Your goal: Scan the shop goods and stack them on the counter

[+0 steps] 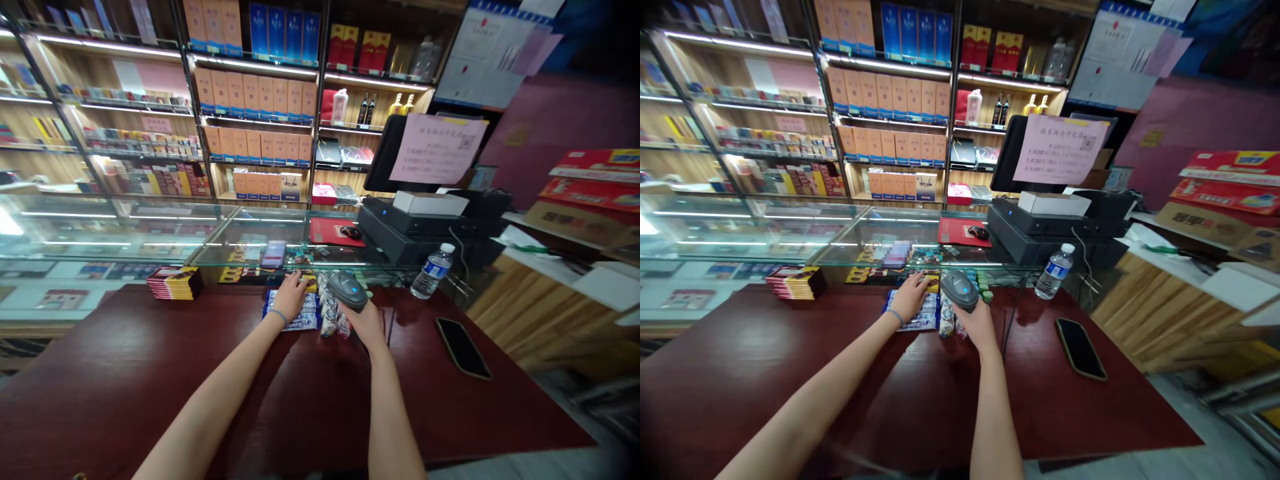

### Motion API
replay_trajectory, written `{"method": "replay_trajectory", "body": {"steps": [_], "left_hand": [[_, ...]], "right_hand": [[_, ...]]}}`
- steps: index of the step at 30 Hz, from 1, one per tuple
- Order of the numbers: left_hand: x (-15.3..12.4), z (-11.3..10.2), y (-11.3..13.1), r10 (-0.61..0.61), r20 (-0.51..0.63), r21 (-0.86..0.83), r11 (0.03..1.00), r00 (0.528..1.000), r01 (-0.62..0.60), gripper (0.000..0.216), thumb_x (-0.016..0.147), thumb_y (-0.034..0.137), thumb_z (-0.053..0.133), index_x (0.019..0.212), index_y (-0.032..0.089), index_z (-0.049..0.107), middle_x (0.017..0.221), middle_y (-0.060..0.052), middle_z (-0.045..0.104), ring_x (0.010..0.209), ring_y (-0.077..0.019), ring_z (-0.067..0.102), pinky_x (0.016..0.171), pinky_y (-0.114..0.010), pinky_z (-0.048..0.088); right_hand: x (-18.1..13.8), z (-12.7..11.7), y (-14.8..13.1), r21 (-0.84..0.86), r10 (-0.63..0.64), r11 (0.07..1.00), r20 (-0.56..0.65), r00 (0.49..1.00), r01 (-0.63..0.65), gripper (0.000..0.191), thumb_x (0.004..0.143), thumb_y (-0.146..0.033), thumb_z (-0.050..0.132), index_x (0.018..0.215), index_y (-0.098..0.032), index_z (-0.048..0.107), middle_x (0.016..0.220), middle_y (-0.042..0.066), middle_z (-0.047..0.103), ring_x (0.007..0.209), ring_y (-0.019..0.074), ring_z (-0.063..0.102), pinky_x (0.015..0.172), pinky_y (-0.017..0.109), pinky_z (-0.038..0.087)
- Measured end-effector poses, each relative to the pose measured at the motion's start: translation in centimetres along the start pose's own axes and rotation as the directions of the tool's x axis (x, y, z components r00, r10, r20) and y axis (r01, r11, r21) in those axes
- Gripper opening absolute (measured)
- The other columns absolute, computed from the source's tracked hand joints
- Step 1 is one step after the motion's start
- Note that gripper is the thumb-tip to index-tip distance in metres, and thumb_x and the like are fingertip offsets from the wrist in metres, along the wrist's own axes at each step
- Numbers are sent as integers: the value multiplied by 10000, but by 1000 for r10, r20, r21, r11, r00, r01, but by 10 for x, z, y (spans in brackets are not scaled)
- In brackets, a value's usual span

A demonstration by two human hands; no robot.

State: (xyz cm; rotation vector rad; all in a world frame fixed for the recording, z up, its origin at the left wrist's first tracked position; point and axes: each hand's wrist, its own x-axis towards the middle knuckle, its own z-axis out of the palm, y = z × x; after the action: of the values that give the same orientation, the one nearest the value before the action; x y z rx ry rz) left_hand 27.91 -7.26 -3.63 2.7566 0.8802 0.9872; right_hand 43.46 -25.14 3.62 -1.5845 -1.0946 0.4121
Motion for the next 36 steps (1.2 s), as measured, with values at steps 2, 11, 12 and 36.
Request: {"method": "replay_trajectory", "body": {"steps": [2,11,12,36], "left_hand": [[2,4,0,-26,19,59,998,999,25,425,889,181,550,1313,209,568,1417,-174,527,1336,-321,466,1119,-538,353],[0,-10,8,-22,21,8,1000,1000,22,316,925,160,494,1187,245,649,1185,-116,687,1145,-259,612,1020,-427,445],[-2,-15,8,-16,-15,-38,999,1000,16,322,930,164,492,1200,249,646,1192,-109,689,1162,-258,608,1042,-431,434],[-100,-85,-76,-892,10,-988,-78,453,-132,330,801,270,749,1044,220,531,1076,-62,702,947,-190,714,935,-447,538]], "right_hand": [[0,2,1,-7,-23,1000,-21,1000,23,389,734,-479,707,963,-165,706,644,51,708,683,255,682,590,320,532],[0,4,0,-20,-40,999,-39,998,39,364,751,-439,682,980,-159,716,703,71,734,812,280,709,638,331,557],[0,4,0,-17,-44,999,-39,998,43,364,752,-440,681,979,-157,717,696,69,733,804,278,709,638,330,557],[-35,85,-11,42,-168,986,299,939,163,481,740,-320,688,1203,-221,606,944,47,761,906,257,716,818,357,559]]}}
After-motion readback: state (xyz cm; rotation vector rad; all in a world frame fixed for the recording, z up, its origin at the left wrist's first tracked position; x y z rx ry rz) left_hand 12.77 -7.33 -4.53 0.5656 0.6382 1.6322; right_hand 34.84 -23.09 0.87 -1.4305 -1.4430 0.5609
